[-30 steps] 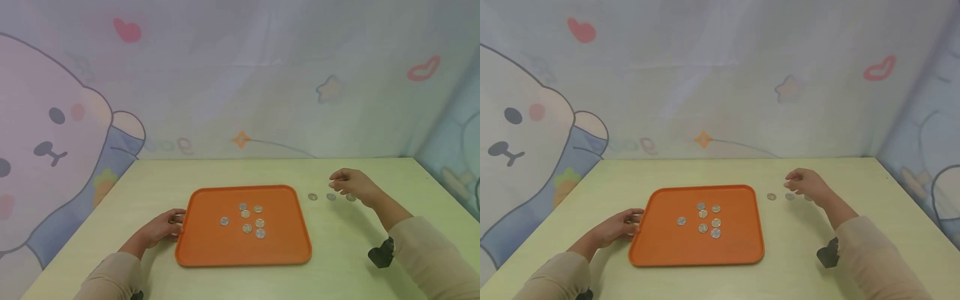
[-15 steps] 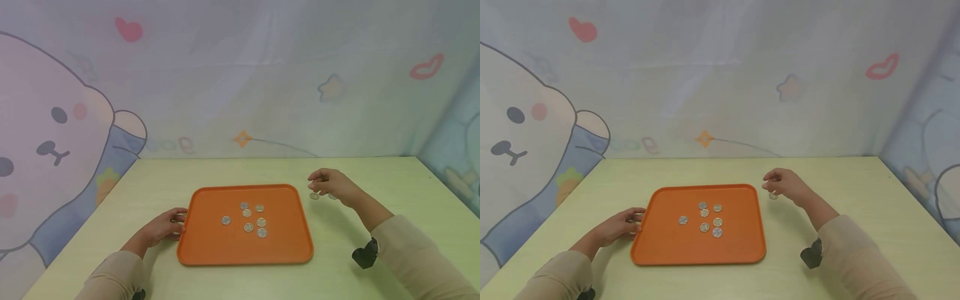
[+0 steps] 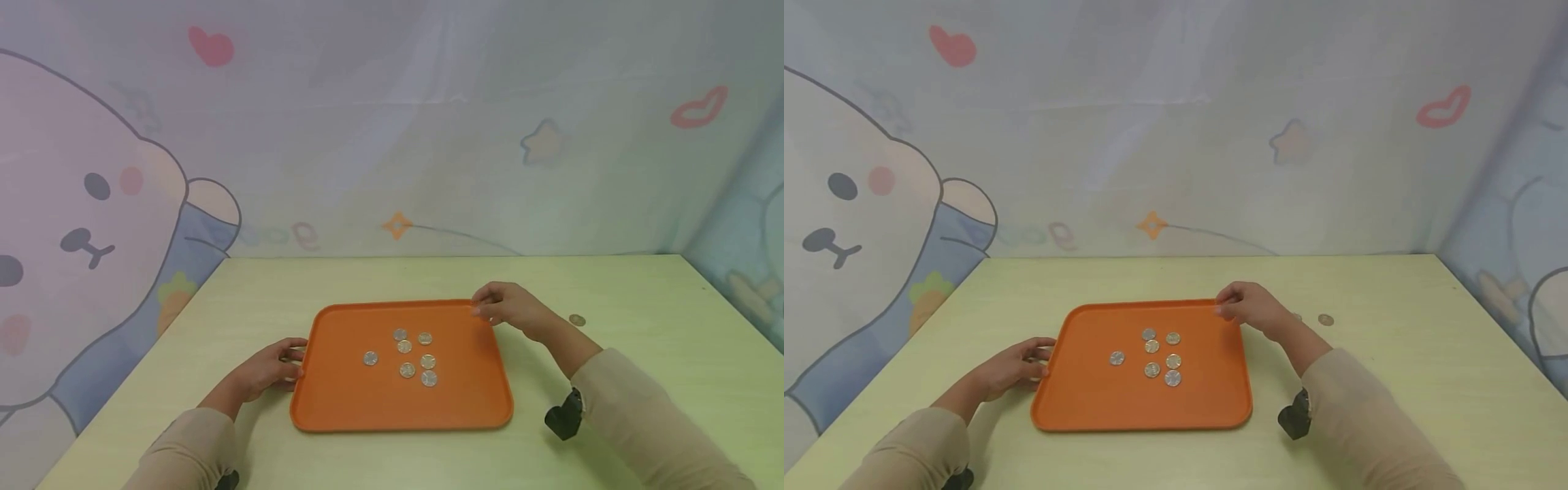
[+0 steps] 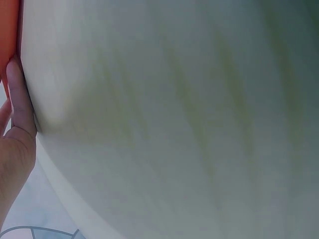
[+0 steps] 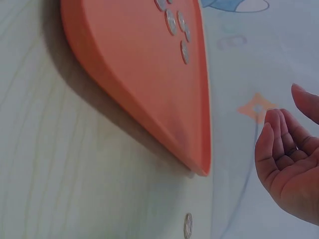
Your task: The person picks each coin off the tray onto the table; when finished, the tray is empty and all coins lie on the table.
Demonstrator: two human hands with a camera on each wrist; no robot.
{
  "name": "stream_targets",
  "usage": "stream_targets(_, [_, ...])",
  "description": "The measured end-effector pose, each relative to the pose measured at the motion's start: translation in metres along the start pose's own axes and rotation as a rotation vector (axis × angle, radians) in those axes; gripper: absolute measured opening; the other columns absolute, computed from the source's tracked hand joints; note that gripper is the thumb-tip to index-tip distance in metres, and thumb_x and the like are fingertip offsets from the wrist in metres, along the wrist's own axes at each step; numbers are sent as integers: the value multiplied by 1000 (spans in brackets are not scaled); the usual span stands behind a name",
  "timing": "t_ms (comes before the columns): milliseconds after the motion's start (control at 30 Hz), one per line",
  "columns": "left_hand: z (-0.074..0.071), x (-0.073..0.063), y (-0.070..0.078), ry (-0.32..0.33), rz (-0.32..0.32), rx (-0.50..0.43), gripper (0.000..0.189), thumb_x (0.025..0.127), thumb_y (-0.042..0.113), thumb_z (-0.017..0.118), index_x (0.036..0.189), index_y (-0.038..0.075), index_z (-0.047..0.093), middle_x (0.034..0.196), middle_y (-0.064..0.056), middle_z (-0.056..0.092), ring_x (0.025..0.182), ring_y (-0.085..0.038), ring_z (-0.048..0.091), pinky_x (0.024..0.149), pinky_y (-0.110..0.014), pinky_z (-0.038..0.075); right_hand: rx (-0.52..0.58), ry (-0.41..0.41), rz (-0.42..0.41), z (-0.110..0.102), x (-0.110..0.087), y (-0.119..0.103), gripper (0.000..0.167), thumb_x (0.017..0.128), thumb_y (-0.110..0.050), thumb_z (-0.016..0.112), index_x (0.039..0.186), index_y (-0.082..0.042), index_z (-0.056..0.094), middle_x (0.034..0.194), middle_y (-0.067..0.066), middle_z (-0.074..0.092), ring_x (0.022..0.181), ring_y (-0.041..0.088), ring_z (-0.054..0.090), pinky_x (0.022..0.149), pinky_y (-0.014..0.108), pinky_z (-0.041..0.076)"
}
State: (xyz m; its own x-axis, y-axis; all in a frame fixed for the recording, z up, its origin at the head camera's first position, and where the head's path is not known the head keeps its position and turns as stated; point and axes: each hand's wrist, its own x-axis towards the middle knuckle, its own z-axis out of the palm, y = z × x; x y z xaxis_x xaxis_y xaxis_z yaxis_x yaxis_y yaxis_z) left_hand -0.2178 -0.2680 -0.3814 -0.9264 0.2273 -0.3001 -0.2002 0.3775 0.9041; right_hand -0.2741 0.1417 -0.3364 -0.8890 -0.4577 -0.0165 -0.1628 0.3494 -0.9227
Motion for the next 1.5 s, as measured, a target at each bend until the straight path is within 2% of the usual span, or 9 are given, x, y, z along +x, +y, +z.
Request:
stream_targets(233, [0, 0, 1, -7, 4, -4, 57, 78, -3, 53, 129, -5, 26, 111, -18, 39, 82, -20, 51, 71, -36, 47, -5, -11, 10, 16, 11, 1, 36, 80, -13, 57, 106, 10, 47, 88, 9, 54, 87, 34, 50, 76, 43, 42])
stream_targets(500, [1, 0, 1, -16, 9, -7, 58, 79, -3, 52, 130, -4, 25, 111, -18, 39, 81, -18, 51, 69, -35, 48, -51, -16, 41, 32, 24, 1, 33, 81, -13, 57, 106, 8, 50, 91, 11, 55, 83, 25, 53, 75, 39, 43])
stream_targets(767, [1, 0, 3, -21, 14, -9, 57, 79, -3, 52, 129, -5, 25, 112, -19, 39, 82, -19, 51, 70, -35, 47, -115, -89, 36, 40, 33, 3, 34, 80, -14, 58, 106, 8, 52, 98, 13, 55, 85, 24, 53, 72, 36, 44])
stream_targets(1133, [0, 0, 0, -4, 7, -4, 57, 78, -4, 52, 129, -5, 26, 111, -19, 39, 81, -18, 51, 69, -35, 48, -263, -150, 74, 54, 47, 4, 25, 78, -8, 57, 101, 1, 58, 93, 7, 57, 78, 18, 51, 70, 31, 43])
stream_targets(1300, [-1, 0, -1, -13, 7, -5, 58, 78, -4, 52, 129, -5, 25, 111, -19, 39, 81, -18, 51, 69, -35, 48, -304, -197, 95, 59, 51, 2, 19, 79, -6, 57, 98, -1, 58, 85, 5, 55, 69, 19, 47, 62, 30, 42])
stream_targets(1500, [-2, 0, 0, -14, 6, -5, 58, 78, -3, 53, 129, -5, 25, 113, -19, 39, 82, -19, 51, 70, -35, 48, -409, -195, 86, 66, 55, -2, 15, 78, -8, 60, 92, -3, 61, 76, 3, 53, 63, 17, 45, 57, 27, 39])
